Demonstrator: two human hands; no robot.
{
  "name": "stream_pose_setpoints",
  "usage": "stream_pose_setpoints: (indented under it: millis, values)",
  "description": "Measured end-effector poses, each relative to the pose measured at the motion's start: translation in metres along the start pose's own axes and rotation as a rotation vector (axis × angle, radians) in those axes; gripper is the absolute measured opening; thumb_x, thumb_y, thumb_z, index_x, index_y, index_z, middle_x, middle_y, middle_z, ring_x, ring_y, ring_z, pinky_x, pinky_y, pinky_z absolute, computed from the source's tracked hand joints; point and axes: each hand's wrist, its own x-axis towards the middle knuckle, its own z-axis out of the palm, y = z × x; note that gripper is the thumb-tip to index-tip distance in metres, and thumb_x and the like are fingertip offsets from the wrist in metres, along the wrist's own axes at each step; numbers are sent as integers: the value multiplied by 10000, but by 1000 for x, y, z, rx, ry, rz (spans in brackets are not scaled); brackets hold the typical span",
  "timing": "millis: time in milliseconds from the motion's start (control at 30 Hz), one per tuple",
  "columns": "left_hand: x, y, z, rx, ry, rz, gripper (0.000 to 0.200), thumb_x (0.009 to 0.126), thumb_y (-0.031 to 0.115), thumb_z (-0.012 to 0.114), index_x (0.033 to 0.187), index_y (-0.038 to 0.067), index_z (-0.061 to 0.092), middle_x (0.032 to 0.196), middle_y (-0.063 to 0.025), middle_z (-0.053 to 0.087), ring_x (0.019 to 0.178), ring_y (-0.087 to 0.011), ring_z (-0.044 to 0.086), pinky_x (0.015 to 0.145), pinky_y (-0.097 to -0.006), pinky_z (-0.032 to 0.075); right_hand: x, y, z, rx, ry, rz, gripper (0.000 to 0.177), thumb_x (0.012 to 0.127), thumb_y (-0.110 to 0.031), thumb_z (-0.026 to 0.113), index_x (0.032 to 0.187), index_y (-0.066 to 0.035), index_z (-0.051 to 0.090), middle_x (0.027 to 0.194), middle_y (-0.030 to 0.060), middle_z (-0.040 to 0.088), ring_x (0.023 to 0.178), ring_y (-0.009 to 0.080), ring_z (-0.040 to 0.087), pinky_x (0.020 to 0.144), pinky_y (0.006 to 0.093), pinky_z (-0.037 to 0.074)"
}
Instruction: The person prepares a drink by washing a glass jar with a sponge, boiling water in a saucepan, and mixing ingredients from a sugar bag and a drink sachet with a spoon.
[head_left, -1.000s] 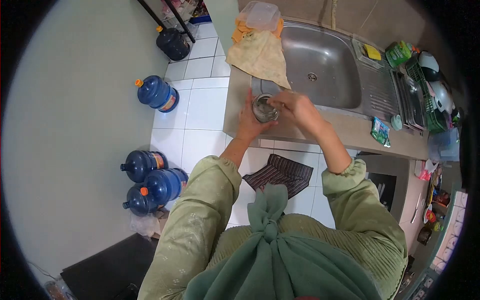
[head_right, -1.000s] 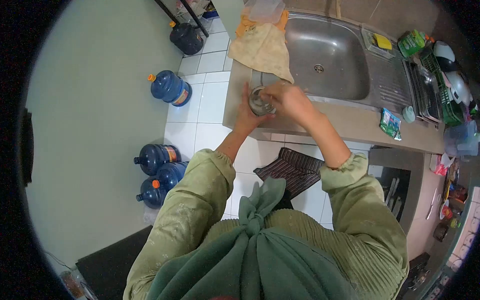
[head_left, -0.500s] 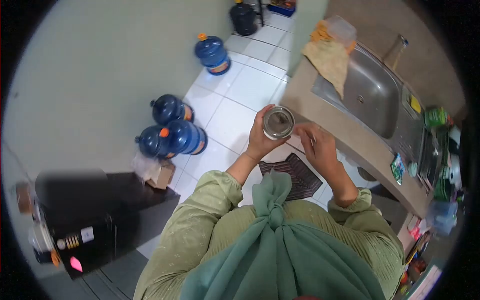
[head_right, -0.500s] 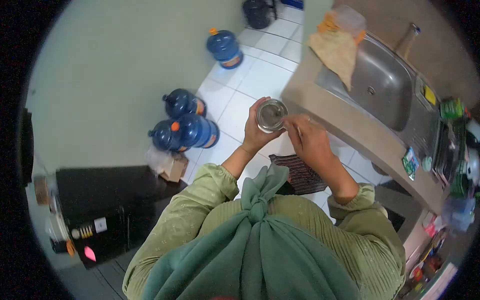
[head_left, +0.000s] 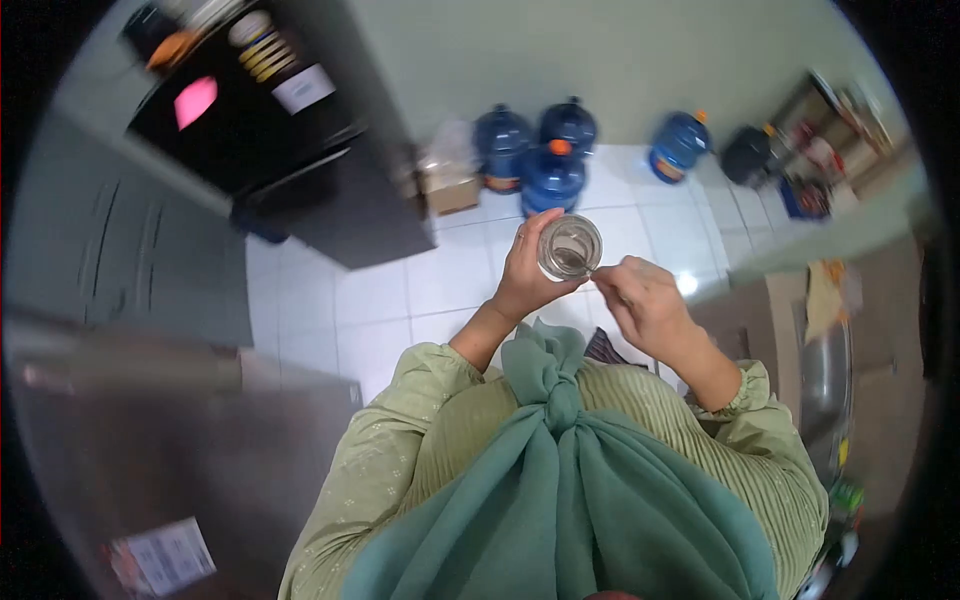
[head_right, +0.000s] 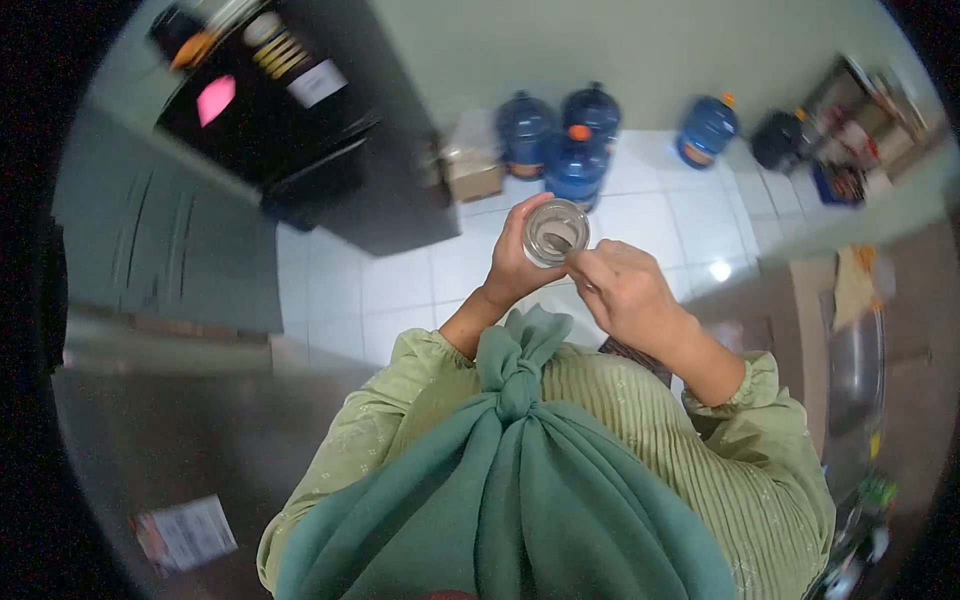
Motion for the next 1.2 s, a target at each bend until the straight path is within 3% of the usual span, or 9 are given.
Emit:
stream_pose_setpoints:
  millis: [267, 333, 500, 667, 800, 867, 1033, 1067, 1200]
  values:
    - [-104, -3, -208, 208, 258, -251, 872, 501, 171, 830, 1238, 39, 382, 1143, -138, 482, 1080, -281, 489, 934, -349, 390, 113, -67, 171, 364, -134, -263, 172, 764, -22, 615, 932, -49, 592, 635, 76, 522, 591, 213, 535, 540, 291, 406]
    - [-129, -13, -244, 124, 350, -470, 886, 508, 202, 830, 1247, 41, 368, 1127, -136, 488, 1069, -271, 499, 928, -342, 393, 144, -83, 211, 574, -337, 34, 251, 764, -66, 651, 1006, -46, 586, 615, 43, 498, 575, 137, 500, 550, 260, 404]
    - [-181, -45, -343, 253, 589, -650, 873, 536, 211, 823, 1251, 38, 353, 1159, -147, 507, 1088, -248, 510, 930, -342, 402, 230, -111, 311, 613, -851, -133, 928, 692, -166, 740, 1427, -174, 173, 742, 61, 523, 637, 138, 505, 600, 260, 442]
    - [-202, -81, -443, 480, 843, -781, 864, 553, 169, 825, 1252, 23, 340, 1176, -137, 491, 1106, -236, 491, 932, -342, 403, 354, -91, 449, 183, -1250, -394, 600, 788, -370, 632, 1293, -105, 444, 994, 152, 622, 855, 282, 613, 743, 361, 478]
    - [-205, -102, -510, 497, 1118, -809, 877, 543, 149, 830, 1252, 15, 331, 1162, -136, 481, 1096, -233, 487, 932, -344, 403, 425, -81, 622, 147, -1190, -686, 524, 847, -454, 502, 1228, -94, 509, 938, 165, 640, 865, 329, 604, 807, 401, 453]
    - [-202, -105, -535, 420, 1346, -723, 882, 542, 152, 831, 1249, 6, 325, 1152, -143, 478, 1081, -234, 489, 933, -341, 402, 491, -159, 640, 43, -1444, -676, 453, 886, -424, 409, 1125, -82, 586, 955, 165, 632, 908, 318, 591, 840, 405, 434]
    - [-212, -125, -625, 613, 1534, -815, 915, 536, 193, 842, 1254, -11, 314, 1160, -153, 480, 1085, -246, 492, 948, -353, 395, 553, -305, 808, 991, -831, -750, 315, 860, -159, 487, 1153, -70, 561, 865, 183, 626, 798, 259, 602, 738, 348, 465]
    - [-230, -131, -623, 612, 1586, -821, 915, 536, 193, 842, 1254, -11, 314, 1160, -153, 480, 1085, -246, 492, 948, -353, 395, 583, -357, 787, 615, -1245, -614, 357, 832, -118, 528, 1186, -70, 536, 885, 192, 616, 814, 241, 602, 744, 326, 468]
    - [-254, -161, -707, 442, 1641, -592, 894, 621, 219, 813, 1307, 60, 262, 1273, -165, 393, 1169, -272, 442, 982, -431, 368, 639, -465, 876, 519, -998, -961, 394, 840, -199, 560, 1219, -97, 524, 934, 167, 645, 803, 270, 609, 778, 321, 474]
